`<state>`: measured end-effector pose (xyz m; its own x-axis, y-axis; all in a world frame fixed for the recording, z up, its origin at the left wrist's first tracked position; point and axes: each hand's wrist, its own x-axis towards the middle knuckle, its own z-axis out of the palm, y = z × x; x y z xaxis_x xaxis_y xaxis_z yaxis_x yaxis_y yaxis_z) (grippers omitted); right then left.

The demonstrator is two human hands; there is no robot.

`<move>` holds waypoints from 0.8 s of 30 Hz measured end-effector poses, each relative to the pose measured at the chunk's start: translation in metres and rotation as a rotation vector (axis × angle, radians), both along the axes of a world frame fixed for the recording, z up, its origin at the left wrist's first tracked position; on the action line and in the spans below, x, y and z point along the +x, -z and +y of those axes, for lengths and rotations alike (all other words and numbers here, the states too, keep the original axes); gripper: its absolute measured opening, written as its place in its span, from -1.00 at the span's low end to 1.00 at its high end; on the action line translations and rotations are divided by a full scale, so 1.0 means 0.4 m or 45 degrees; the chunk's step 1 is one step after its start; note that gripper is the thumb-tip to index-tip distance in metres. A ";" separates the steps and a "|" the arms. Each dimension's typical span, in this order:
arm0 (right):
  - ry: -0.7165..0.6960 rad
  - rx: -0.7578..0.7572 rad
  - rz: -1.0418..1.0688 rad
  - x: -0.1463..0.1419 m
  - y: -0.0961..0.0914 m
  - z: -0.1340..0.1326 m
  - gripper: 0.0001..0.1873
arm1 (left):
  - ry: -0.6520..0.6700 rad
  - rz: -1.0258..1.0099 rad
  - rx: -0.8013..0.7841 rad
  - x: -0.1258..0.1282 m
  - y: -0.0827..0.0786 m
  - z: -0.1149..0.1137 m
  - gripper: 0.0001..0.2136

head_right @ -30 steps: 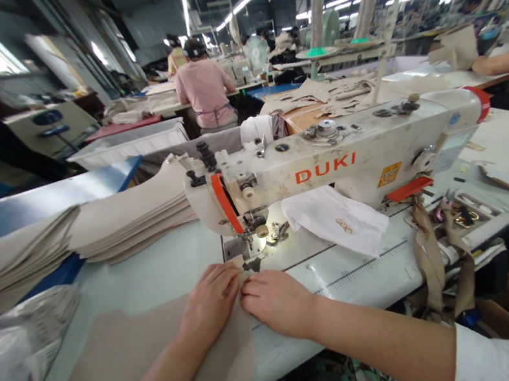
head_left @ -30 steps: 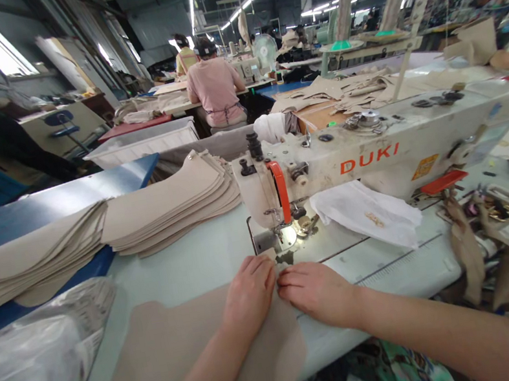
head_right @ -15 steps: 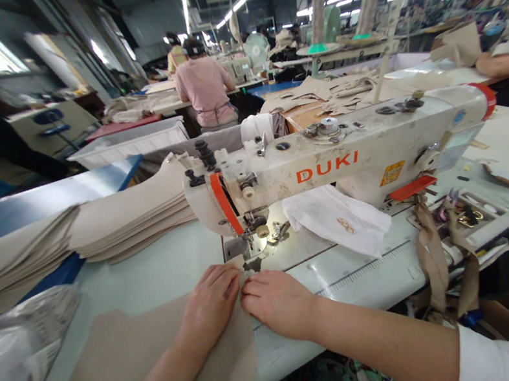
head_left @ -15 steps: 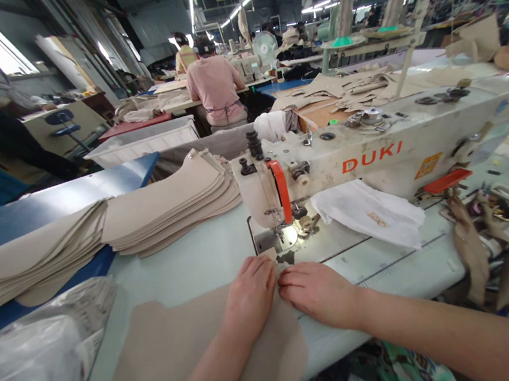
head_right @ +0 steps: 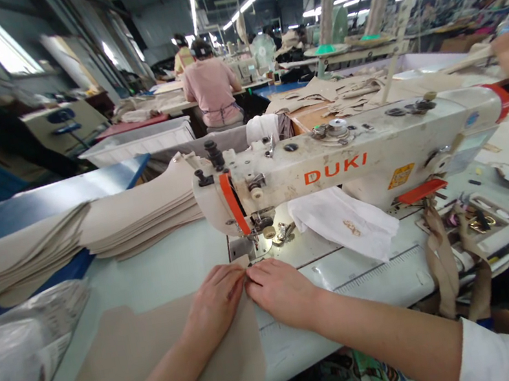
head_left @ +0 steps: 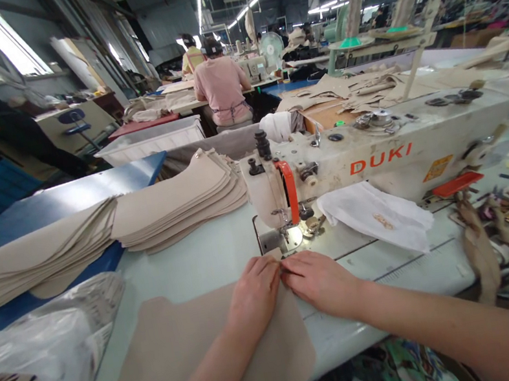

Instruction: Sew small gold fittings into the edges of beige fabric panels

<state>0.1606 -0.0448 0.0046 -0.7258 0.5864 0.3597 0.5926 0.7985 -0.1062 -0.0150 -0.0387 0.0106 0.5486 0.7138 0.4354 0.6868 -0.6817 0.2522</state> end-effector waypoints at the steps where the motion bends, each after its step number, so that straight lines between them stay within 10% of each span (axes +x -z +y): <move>1: -0.011 0.002 -0.014 0.000 0.000 0.001 -0.85 | 0.001 -0.002 -0.006 0.000 -0.001 0.000 -0.83; 24: -0.007 0.046 -0.169 0.017 -0.010 0.026 -0.89 | 0.000 0.008 0.039 0.013 0.006 0.022 -0.77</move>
